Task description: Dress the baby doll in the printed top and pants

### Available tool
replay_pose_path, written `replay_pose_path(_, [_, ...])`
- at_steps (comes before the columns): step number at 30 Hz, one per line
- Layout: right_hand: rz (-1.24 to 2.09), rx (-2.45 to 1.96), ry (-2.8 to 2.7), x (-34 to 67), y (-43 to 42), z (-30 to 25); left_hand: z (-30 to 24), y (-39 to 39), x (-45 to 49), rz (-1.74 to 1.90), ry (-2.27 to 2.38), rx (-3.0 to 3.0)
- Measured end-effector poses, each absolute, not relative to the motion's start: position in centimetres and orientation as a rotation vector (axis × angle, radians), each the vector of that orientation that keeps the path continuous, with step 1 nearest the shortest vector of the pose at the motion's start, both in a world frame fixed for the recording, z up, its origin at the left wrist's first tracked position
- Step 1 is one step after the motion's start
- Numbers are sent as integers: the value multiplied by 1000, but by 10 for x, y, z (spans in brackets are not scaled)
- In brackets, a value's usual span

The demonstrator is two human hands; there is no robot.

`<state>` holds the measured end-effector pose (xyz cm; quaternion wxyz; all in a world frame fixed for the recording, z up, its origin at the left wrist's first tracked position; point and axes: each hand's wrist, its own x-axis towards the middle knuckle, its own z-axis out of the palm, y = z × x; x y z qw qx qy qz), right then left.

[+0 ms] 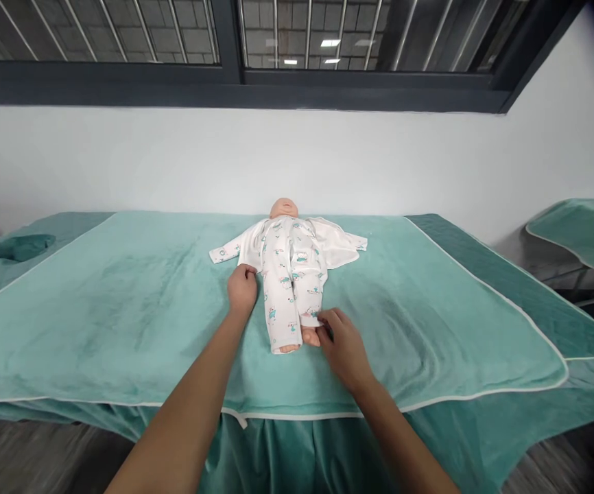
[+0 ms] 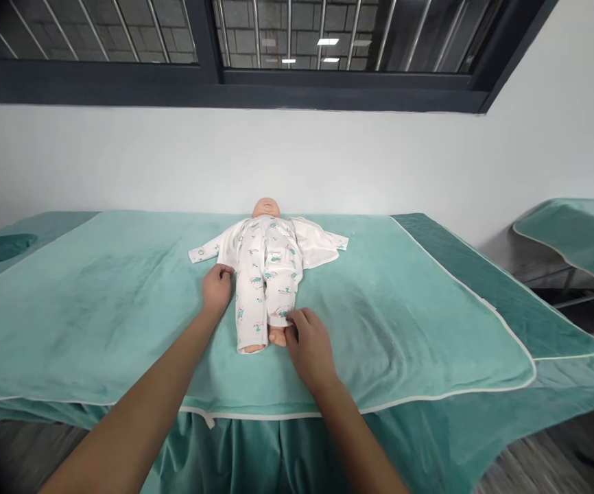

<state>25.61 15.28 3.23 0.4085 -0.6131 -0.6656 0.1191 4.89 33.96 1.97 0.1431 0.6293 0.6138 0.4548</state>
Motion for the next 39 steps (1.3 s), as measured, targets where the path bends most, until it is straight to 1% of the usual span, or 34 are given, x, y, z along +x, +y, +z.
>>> replay_pose_path(3, [413, -1346, -1607, 256, 138, 52, 19, 340, 49, 1304, 1774, 1819])
replay_pose_path(6, [365, -1243, -1583, 259, 122, 68, 18, 341, 48, 1298, 1785, 1812])
replay_pose_path(8, [319, -1288, -1594, 262, 118, 66, 18, 342, 48, 1296, 1789, 1807])
replay_pose_path(12, [203, -1474, -1729, 267, 123, 42, 18, 341, 48, 1300, 1787, 1806])
replay_pose_path(15, [84, -1426, -1837, 263, 125, 33, 18, 341, 49, 1298, 1788, 1806])
replay_pose_path(22, [67, -1234, -1933, 258, 118, 58, 18, 341, 49, 1294, 1790, 1799])
replay_pose_path(31, [-8, -1329, -2158, 241, 129, 55, 18, 341, 49, 1309, 1775, 1810])
replay_pose_path(39, [-7, -1371, -2135, 225, 143, 54, 18, 342, 50, 1298, 1795, 1799])
